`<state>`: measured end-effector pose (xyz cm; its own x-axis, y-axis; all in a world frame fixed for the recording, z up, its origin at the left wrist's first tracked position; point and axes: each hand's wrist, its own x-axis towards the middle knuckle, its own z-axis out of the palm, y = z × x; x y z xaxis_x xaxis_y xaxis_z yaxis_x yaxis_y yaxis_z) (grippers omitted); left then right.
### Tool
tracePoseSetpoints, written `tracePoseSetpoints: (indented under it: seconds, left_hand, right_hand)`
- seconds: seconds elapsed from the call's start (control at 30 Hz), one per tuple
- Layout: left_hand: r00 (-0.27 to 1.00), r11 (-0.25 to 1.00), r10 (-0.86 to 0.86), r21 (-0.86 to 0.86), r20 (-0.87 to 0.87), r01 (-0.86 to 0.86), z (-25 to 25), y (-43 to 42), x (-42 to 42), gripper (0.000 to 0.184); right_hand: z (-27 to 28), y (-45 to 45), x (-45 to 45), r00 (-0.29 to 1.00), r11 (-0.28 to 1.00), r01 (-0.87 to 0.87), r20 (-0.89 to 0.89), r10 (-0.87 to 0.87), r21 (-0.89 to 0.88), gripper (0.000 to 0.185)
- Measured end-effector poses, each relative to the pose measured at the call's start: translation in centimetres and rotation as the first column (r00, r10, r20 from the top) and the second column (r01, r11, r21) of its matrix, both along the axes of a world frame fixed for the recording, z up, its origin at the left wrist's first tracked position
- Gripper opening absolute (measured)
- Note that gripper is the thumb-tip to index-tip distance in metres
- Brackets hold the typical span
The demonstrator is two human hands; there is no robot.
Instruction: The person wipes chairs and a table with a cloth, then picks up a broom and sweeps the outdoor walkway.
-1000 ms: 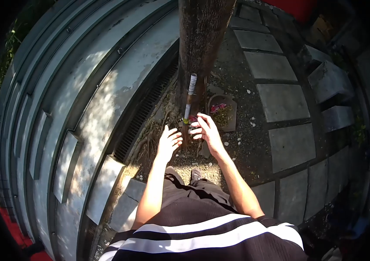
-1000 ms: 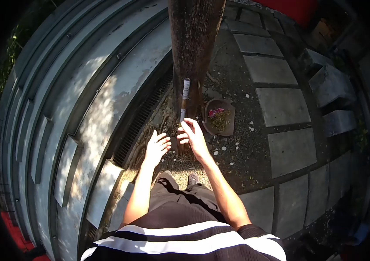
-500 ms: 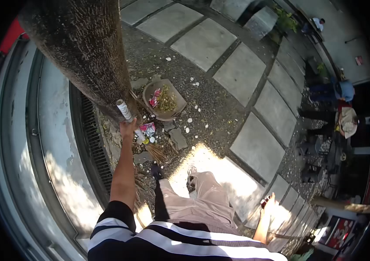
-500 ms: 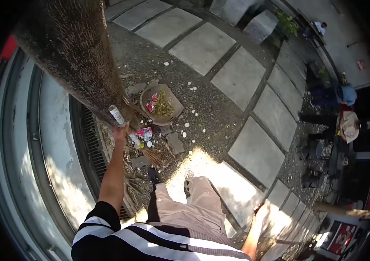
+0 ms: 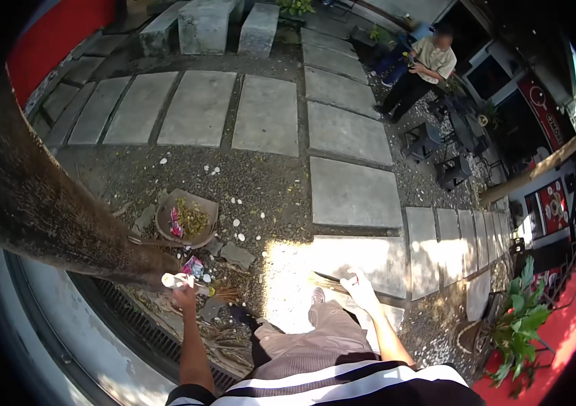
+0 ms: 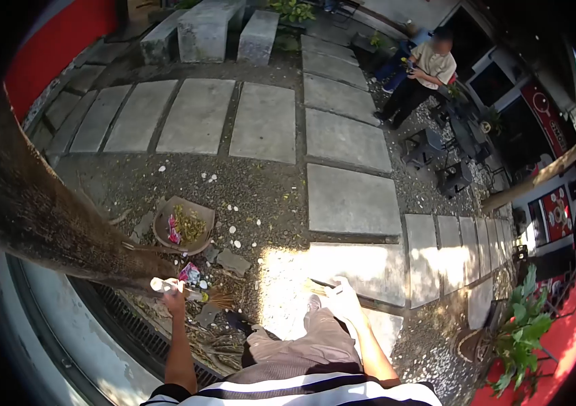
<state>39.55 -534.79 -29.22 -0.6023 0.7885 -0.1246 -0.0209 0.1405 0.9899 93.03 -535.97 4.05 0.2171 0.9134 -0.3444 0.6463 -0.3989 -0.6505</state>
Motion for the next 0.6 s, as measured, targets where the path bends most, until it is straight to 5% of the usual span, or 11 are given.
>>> tracePoseSetpoints:
  seconds: [0.03, 0.1, 0.17, 0.23, 0.3, 0.33, 0.43, 0.5, 0.53, 0.6]
  left_hand:
    - [0.989, 0.990, -0.032, 0.140, 0.144, 0.011, -0.2, -0.8, 2.9, 0.028]
    - [0.983, 0.968, -0.157, 0.181, -0.095, 0.172, 3.6, -1.6, 10.4, 0.023]
    - [0.889, 0.912, -0.410, 0.095, 0.203, 0.399, 10.8, -2.1, 16.9, 0.016]
    - [0.839, 0.835, -0.543, -0.130, -0.034, 0.535, 10.1, -2.0, 23.1, 0.015]
    - [0.529, 0.705, -0.615, -0.107, -0.585, 0.701, 18.7, -0.3, 31.0, 0.021]
    - [0.510, 0.698, -0.617, -0.116, -0.599, 0.707, 21.5, 0.4, 35.0, 0.021]
    - [0.360, 0.525, -0.728, -0.138, -0.583, 0.840, 27.8, 1.2, 46.6, 0.018]
    - [0.271, 0.349, -0.900, -0.193, -0.342, 0.917, 31.8, 1.9, 54.3, 0.015]
    - [0.230, 0.312, -0.912, -0.210, -0.339, 0.927, 33.4, 2.0, 58.2, 0.015]
    - [0.287, 0.303, -0.927, -0.031, -0.240, 0.953, 36.3, 1.9, 65.6, 0.022]
  right_hand:
    - [0.3, -0.3, 0.7, 0.997, 0.999, 0.033, -0.072, -0.035, -0.027, 0.049]
    - [0.6, -0.8, 2.5, 0.972, 0.994, 0.073, -0.219, -0.090, -0.086, 0.047]
    - [-2.3, -0.6, 5.6, 0.943, 0.999, 0.018, -0.333, -0.031, -0.043, 0.046]
    - [-5.4, -0.1, 8.8, 0.850, 0.993, -0.114, -0.514, 0.119, 0.041, 0.045]
    - [-1.3, 1.2, 9.5, 0.834, 0.979, -0.148, -0.515, 0.200, 0.141, 0.044]
    - [1.8, 2.2, 9.9, 0.824, 0.956, -0.188, -0.493, 0.278, 0.226, 0.044]
    - [7.9, 3.9, 14.0, 0.635, 0.967, -0.134, -0.730, 0.252, 0.218, 0.053]
    - [11.4, 4.4, 18.5, 0.430, 0.773, 0.002, -0.698, 0.572, 0.634, 0.061]
    - [12.7, 3.9, 21.6, 0.440, 0.777, 0.043, -0.710, 0.550, 0.628, 0.061]
    - [14.6, 2.1, 27.7, 0.244, 0.839, -0.042, -0.809, 0.535, 0.542, 0.061]
